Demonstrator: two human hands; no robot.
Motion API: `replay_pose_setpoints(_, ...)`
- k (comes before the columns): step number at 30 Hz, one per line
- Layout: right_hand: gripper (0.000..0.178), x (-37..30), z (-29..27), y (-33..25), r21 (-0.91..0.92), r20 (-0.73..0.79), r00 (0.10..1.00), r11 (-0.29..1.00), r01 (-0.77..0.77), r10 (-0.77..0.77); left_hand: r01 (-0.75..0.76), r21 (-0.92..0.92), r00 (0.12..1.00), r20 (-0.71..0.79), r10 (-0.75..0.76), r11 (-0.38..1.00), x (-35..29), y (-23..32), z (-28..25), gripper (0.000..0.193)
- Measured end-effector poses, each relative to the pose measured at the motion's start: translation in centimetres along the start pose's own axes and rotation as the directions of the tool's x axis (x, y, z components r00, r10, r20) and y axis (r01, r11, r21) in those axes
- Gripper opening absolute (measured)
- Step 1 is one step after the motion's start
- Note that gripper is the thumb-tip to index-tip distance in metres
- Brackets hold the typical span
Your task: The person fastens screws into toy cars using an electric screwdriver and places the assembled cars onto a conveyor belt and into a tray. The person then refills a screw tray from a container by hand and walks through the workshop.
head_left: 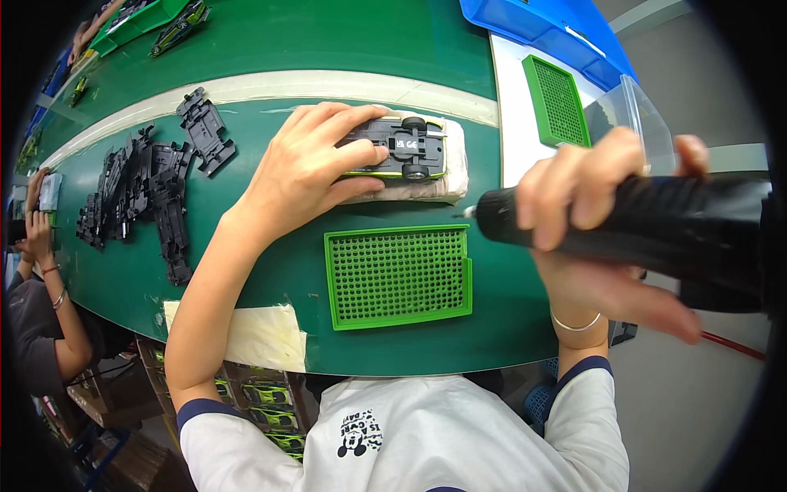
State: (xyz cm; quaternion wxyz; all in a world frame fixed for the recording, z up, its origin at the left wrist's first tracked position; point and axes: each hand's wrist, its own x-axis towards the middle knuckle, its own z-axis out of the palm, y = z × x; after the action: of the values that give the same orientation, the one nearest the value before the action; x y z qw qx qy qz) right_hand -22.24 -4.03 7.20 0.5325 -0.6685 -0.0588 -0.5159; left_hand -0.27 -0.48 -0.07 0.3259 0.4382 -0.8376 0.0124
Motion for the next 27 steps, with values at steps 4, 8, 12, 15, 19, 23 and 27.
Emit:
replay_pose_setpoints(4,0.103,2.5,-0.5,-0.7,-0.064,-0.032,0.999,0.998,0.012,-0.014,-0.003,-0.015,1.000,-0.030,0.002,1.000,0.6,0.5,0.3,0.030)
replay_pose_setpoints(8,0.101,4.0,-3.0,3.2,-0.016,0.068,0.992,0.994,0.106,-0.105,0.007,-0.013,0.999,-0.038,-0.007,1.000,0.4,0.5,0.4,0.030)
replay_pose_setpoints(12,0.098,3.9,-3.5,4.7,-0.067,0.083,0.988,0.988,0.139,-0.133,0.021,-0.021,1.000,-0.018,-0.022,1.000,0.3,0.6,0.3,0.032)
replay_pose_setpoints(15,0.097,3.6,-3.4,4.9,-0.059,0.027,0.992,0.991,0.121,-0.120,0.021,-0.018,1.000,-0.014,-0.021,1.000,0.3,0.7,0.3,0.032)
replay_pose_setpoints(19,0.093,3.2,-0.9,3.8,-0.412,-0.263,0.948,0.868,-0.276,0.177,0.026,-0.019,1.000,-0.009,-0.026,0.999,0.4,0.6,0.5,0.032)
replay_pose_setpoints(23,0.089,3.2,-0.8,4.4,-0.379,-0.245,0.945,0.876,-0.298,0.216,0.018,-0.008,0.999,-0.027,-0.019,1.000,0.4,0.2,0.4,0.030)
replay_pose_setpoints(27,0.087,3.1,-1.0,4.7,-0.359,-0.234,0.948,0.887,-0.292,0.217,0.017,-0.030,1.000,-0.021,-0.018,0.999,0.6,0.3,0.5,0.031)
